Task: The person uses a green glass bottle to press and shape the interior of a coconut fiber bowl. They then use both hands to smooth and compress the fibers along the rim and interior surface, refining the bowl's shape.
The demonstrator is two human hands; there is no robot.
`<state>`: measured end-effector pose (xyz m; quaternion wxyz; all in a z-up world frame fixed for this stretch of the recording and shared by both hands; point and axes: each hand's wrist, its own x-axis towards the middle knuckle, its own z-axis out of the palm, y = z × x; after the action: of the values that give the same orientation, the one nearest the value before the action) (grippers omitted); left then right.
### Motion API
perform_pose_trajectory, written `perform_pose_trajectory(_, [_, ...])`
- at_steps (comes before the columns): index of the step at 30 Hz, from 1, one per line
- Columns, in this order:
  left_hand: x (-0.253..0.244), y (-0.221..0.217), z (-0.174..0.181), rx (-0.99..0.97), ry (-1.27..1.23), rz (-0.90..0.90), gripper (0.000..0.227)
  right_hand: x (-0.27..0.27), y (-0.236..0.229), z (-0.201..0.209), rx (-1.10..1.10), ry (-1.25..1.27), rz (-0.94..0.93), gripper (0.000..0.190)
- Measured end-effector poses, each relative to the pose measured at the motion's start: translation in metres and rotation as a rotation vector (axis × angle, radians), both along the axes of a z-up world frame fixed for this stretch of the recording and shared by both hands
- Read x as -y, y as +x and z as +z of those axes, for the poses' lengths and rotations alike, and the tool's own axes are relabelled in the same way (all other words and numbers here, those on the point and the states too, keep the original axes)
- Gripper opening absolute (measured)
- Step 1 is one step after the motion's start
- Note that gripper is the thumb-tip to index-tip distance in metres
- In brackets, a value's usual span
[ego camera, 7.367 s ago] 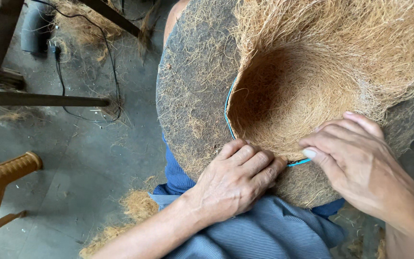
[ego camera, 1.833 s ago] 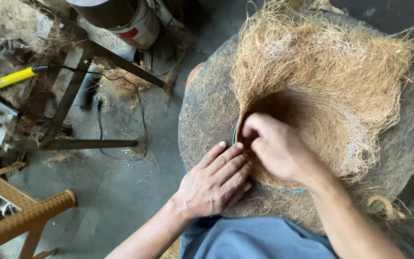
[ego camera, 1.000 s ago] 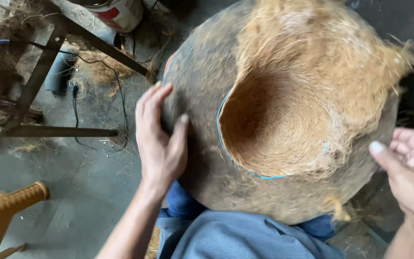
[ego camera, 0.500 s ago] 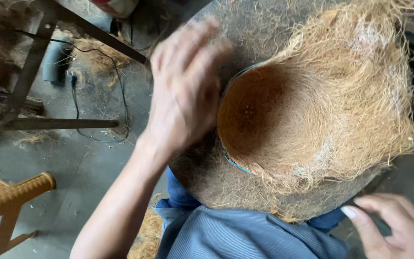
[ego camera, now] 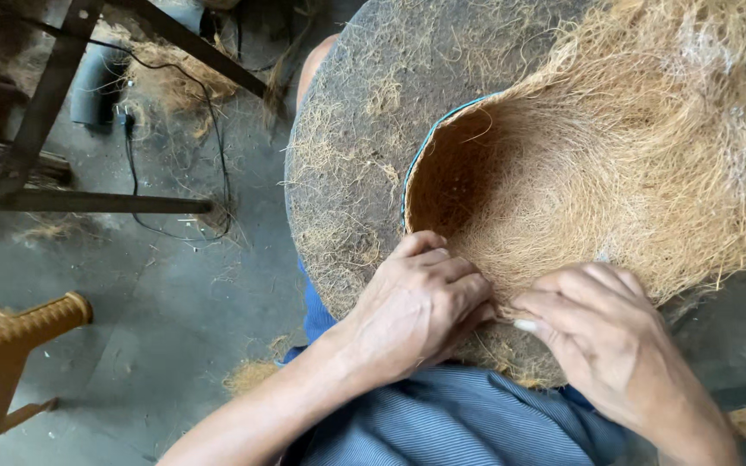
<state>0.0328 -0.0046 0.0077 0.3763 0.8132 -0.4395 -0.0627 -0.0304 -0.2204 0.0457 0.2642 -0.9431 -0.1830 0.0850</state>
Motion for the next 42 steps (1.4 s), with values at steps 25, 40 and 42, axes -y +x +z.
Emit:
perform_pose_trajectory(25, [-0.01, 0.002, 0.012, -0.051, -0.154, -0.013, 0.019, -0.009, 0.043, 0.004, -0.529, -0.333, -0.218, 0.013])
perform_pose_trajectory(40, [-0.031, -0.026, 0.003, 0.159, 0.01, -0.016, 0.03, -0.012, 0.044, 0.0, -0.519, -0.409, -0.239, 0.011])
perform_pose_trajectory(42, [-0.03, -0.027, 0.002, 0.167, 0.018, -0.014, 0.031, -0.014, 0.044, 0.001, -0.53, -0.415, -0.241, 0.011])
